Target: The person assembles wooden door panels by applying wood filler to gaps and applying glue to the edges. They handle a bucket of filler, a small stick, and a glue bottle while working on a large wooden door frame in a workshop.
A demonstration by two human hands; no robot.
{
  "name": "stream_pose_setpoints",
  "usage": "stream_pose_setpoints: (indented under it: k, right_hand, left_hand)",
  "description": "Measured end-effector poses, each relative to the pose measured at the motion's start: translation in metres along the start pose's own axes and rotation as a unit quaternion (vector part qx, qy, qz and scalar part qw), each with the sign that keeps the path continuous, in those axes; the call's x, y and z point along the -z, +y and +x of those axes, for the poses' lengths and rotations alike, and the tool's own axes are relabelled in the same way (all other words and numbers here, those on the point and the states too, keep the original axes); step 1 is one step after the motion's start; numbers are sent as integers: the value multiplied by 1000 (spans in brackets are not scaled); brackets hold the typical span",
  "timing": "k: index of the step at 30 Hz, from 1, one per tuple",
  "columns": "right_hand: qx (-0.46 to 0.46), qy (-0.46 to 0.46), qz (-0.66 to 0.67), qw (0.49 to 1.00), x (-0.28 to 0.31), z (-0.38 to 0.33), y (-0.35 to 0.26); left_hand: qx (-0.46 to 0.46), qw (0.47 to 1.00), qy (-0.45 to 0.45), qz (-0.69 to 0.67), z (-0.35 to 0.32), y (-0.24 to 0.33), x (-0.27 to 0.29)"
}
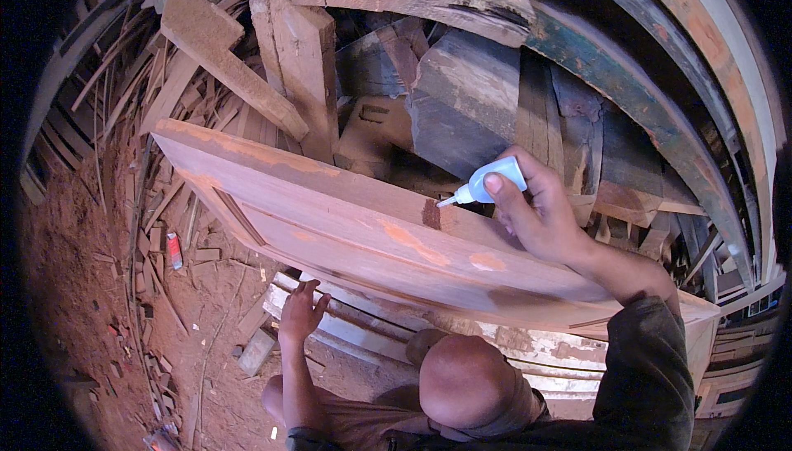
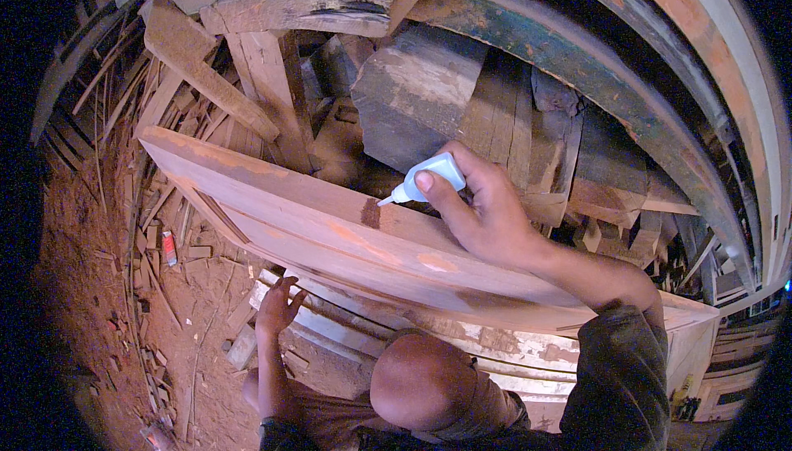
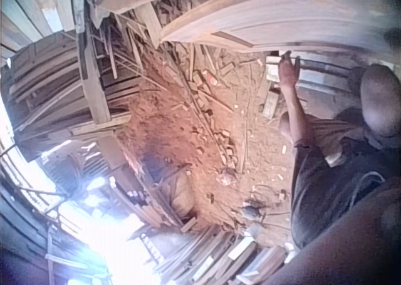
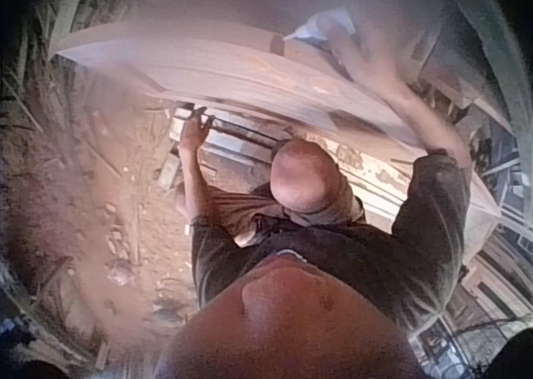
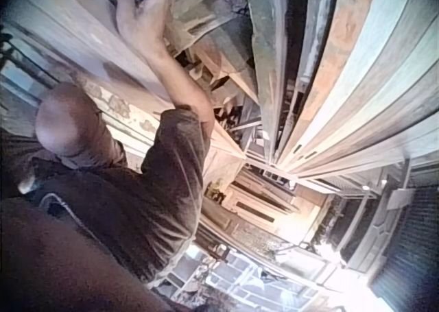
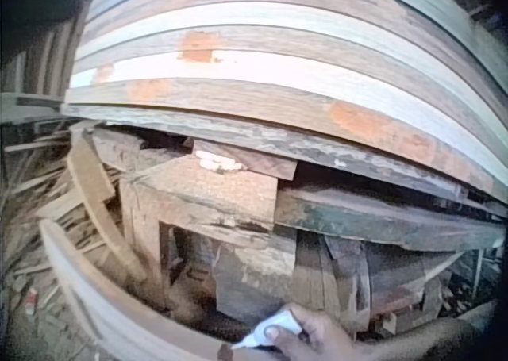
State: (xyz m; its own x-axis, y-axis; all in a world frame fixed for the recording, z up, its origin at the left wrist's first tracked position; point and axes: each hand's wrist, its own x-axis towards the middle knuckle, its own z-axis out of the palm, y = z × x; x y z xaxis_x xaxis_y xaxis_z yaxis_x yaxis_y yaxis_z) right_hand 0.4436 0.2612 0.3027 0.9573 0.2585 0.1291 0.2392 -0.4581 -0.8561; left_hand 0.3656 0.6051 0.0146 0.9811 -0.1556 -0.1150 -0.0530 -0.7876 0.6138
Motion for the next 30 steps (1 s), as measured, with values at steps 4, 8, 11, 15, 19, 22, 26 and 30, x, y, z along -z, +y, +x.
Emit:
stream_pose_setpoints:
  k: [4,8,11,15,19,22,26,30]
  right_hand:
    - [-3,1,10,1000,0,0,0]
    - [7,5,7,1000,-1,0,2]
    - [5,6,6,1000,-1,0,2]
    - [6,7,15,1000,-1,0,3]
    - [-49,13,107,993,-2,-1,1]
    - [-19,31,135,990,0,-1,10]
    - [-30,4,160,987,4,-2,12]
    - [-14,-38,130,991,5,-2,7]
  left_hand:
    - [5,1000,-6,-1,0,3,2]
    - [8,1000,-7,-1,-1,3,2]
    - [10,1000,-1,3,-2,4,3]
    - [12,1000,-1,1,-2,7,4]
    - [10,1000,-1,12,-4,2,3]
    - [5,1000,-5,14,-2,3,1]
    - [10,1000,-9,-1,-3,-1,-1]
    - [6,1000,-10,-2,-5,1,-2]
